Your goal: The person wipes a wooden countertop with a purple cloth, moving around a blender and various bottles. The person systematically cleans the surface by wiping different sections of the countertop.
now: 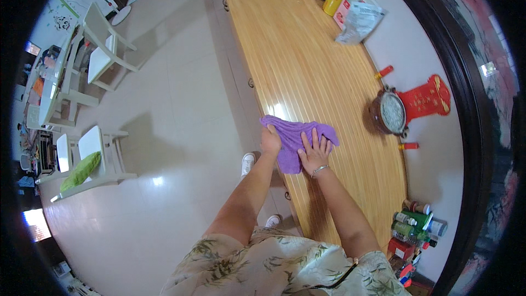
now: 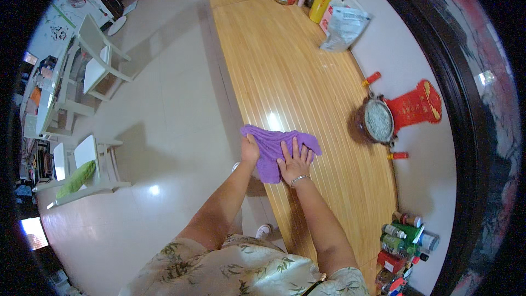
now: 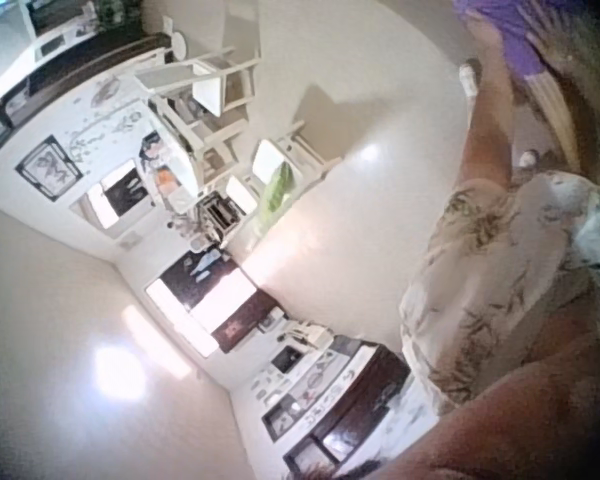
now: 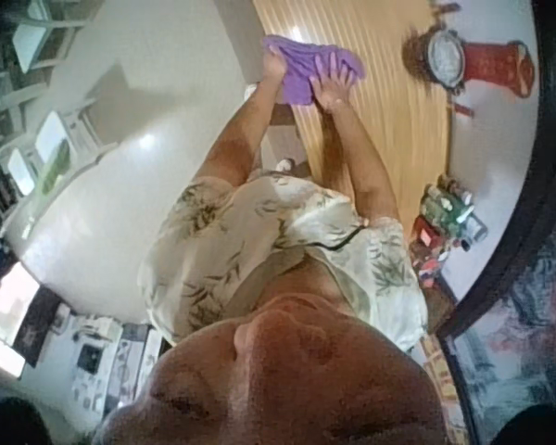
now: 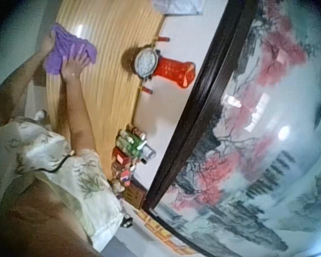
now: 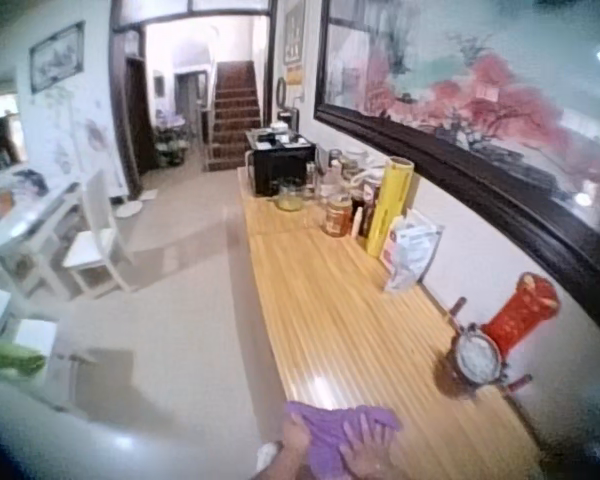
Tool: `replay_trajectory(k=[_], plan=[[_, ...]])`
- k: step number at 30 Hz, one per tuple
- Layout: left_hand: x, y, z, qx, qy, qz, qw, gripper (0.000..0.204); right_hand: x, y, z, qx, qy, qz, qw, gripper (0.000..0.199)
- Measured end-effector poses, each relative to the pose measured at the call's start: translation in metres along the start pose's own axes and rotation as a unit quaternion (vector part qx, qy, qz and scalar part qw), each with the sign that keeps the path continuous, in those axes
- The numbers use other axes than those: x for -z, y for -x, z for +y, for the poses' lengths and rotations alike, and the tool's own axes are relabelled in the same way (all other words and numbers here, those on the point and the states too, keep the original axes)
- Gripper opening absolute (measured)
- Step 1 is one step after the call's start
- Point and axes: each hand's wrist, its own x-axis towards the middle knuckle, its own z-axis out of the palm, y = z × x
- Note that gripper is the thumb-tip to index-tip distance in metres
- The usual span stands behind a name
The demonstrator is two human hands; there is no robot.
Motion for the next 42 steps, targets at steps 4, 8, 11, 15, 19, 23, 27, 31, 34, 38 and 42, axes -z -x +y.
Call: replay_trajectory(k=[4, 8, 11, 15, 19, 23, 27, 31, 34, 38, 42], plan=[[0.010, -0.056, 0.041, -0.044, 0.044, 0.026, 0.998, 0.045, 0.021, -0.073, -0.021, -0.012, -0.001, -0.008, 1.000, 0.064], [0.024, -0.122, 0.104, -0.073, 0.079, 0.050, 0.993, 0.044, 0.035, -0.151, -0.038, -0.029, -0.012, -0.001, 1.000, 0.065], [0.020, -0.198, 0.103, -0.213, 0.022, 0.212, 0.954, 0.042, 0.061, -0.207, -0.061, -0.013, -0.017, -0.004, 1.000, 0.065], [0.037, -0.238, 0.129, -0.102, 0.021, 0.015, 0.994, 0.042, 0.064, -0.254, -0.063, -0.038, -0.016, 0.017, 0.999, 0.066], [0.041, -0.238, 0.124, -0.122, 0.079, 0.054, 0.988, 0.042, 0.068, -0.253, -0.070, -0.031, -0.003, 0.011, 0.999, 0.067], [0.044, -0.171, 0.120, -0.088, -0.005, -0.012, 0.996, 0.044, 0.054, -0.224, -0.068, -0.027, -0.011, 0.039, 0.999, 0.069], [0.039, -0.078, 0.090, -0.032, -0.028, -0.038, 0.998, 0.049, 0.039, -0.170, -0.065, 0.007, 0.003, 0.061, 0.998, 0.069], [0.019, -0.013, 0.023, -0.122, 0.007, 0.032, 0.992, 0.051, 0.019, -0.095, -0.056, 0.035, -0.019, 0.065, 0.997, 0.070], [0.030, 0.032, 0.027, -0.060, -0.063, -0.024, 0.996, 0.051, 0.004, -0.026, -0.038, 0.029, -0.016, 0.059, 0.998, 0.070], [0.020, 0.003, 0.028, 0.029, -0.127, -0.067, 0.989, 0.051, 0.002, 0.012, -0.031, 0.021, -0.022, 0.038, 0.999, 0.070], [0.017, -0.044, 0.042, -0.002, -0.059, -0.016, 0.998, 0.050, 0.008, -0.029, -0.039, -0.011, -0.004, 0.037, 0.999, 0.070]])
